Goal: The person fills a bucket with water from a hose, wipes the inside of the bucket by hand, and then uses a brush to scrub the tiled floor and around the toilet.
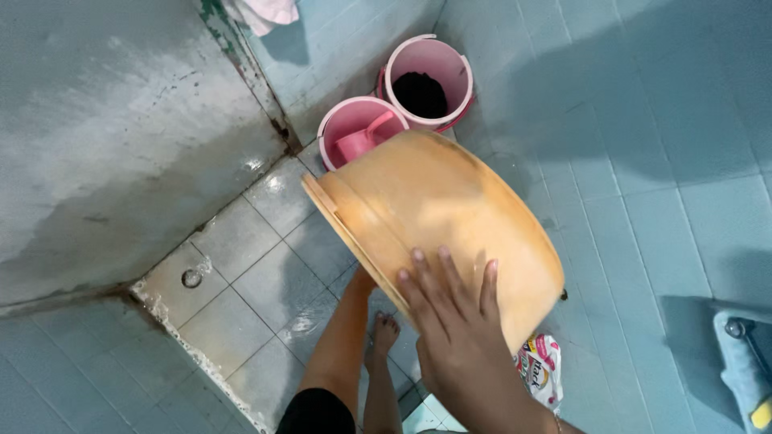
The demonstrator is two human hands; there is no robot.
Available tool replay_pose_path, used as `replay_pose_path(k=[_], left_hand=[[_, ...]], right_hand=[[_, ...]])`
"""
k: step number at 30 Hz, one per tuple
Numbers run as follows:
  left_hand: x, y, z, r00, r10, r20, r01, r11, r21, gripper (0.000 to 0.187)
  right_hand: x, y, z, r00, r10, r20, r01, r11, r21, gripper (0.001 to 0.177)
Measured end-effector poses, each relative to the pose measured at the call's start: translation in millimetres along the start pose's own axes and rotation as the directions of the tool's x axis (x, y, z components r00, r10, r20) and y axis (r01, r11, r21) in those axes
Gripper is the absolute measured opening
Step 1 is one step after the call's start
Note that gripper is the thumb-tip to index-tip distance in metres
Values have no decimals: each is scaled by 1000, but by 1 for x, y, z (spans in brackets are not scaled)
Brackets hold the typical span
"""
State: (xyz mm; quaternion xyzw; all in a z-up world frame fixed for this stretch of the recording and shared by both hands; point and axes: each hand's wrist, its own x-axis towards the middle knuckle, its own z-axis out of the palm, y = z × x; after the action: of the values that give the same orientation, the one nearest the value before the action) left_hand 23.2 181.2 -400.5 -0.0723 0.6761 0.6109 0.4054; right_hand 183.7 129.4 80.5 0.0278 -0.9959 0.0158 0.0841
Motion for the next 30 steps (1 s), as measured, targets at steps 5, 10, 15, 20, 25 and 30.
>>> replay_pose_path(k=[5,10,15,20,25,30], left_hand=[[-1,24,13,999,32,24,-31,999,-41,49],[-24,7,14,998,38,53,-37,999,-21,49],[-23,-20,-27,999,-2,40,2,1000,6,49],[-29,-42,-35,999,-33,-35,34,999,24,50],[-17,-65,-88,971,-31,-239,40,999,34,50],[-45,-66,-223,987,-77,-139,76,997,-18,53]], right_hand=[[-26,-8,35,999,-49,-1,48,992,117,72],[-46,-41,84,995,-85,-51,87,995,39,61],[-51,-81,116,961,-137,-241,99,982,-163,43],[-40,-81,108,962,-142,-233,111,984,-142,43],[-12,6,84,992,67,107,-84,982,171,65],[-26,128,102,867,498,-15,-371,665,648,64]])
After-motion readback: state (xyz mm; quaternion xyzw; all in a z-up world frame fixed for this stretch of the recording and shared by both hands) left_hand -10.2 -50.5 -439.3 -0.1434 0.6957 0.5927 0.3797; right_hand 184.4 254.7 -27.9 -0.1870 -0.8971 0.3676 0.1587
